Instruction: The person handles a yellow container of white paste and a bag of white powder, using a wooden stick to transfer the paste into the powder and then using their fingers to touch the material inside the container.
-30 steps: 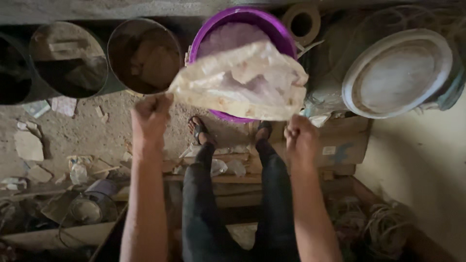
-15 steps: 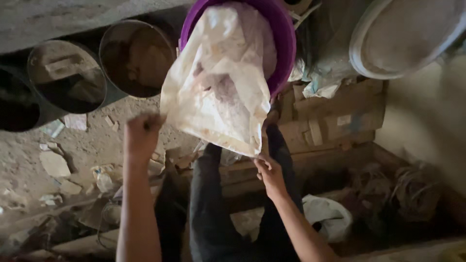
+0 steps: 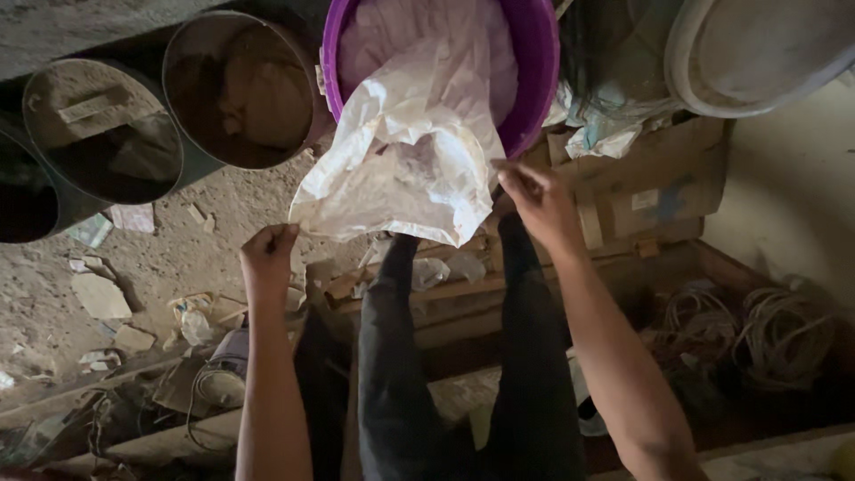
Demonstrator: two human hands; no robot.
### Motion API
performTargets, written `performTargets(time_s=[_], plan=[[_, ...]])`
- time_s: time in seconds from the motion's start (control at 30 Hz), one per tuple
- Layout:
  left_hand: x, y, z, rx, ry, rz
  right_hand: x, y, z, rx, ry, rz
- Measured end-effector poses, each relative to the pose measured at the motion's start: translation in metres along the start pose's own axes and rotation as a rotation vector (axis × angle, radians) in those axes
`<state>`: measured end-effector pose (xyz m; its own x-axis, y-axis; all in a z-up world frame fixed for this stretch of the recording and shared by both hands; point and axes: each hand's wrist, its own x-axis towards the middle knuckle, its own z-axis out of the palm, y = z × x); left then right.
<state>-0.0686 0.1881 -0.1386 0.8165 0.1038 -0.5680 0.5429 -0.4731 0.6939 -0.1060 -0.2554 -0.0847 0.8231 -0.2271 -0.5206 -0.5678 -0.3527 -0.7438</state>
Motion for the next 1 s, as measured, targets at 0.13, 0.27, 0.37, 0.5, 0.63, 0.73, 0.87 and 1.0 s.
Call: performTargets(time_s=[0.13, 0.27, 0.37, 0.5, 0.63, 0.73, 0.87, 1.0], plan=[[0.006, -0.005, 0.001, -0.007, 0.015, 0.016, 0.023, -0.007, 0.001, 0.142, -0.034, -0.257], [0.009, -0.013, 0.001, 0.011, 0.011, -0.045, 0.036, -0.002, 0.001, -0.079, -0.140, -0.071], [0.013, -0.011, -0.001, 0.011, 0.012, 0.039, 0.038, -0.004, -0.007, -0.245, -0.191, -0.091], [0.013, 0.007, -0.009, 0.131, 0.071, 0.128, 0.017, -0.002, -0.066, -0.056, 0.015, 0.129], [0.025, 0.033, -0.015, 0.078, 0.126, 0.233, 0.005, 0.014, -0.123, -0.173, 0.270, 0.319], [0.043, 0.042, -0.018, 0.289, 0.119, 0.435, 0.012, 0.044, -0.139, -0.241, 0.320, 0.191], [0.043, 0.019, 0.002, 0.341, 0.084, 0.450, 0.015, 0.110, -0.120, -0.264, 0.294, -0.083], [0.061, -0.004, 0.027, 0.337, 0.129, 0.507, 0.059, 0.160, -0.091, -0.264, 0.367, -0.301]])
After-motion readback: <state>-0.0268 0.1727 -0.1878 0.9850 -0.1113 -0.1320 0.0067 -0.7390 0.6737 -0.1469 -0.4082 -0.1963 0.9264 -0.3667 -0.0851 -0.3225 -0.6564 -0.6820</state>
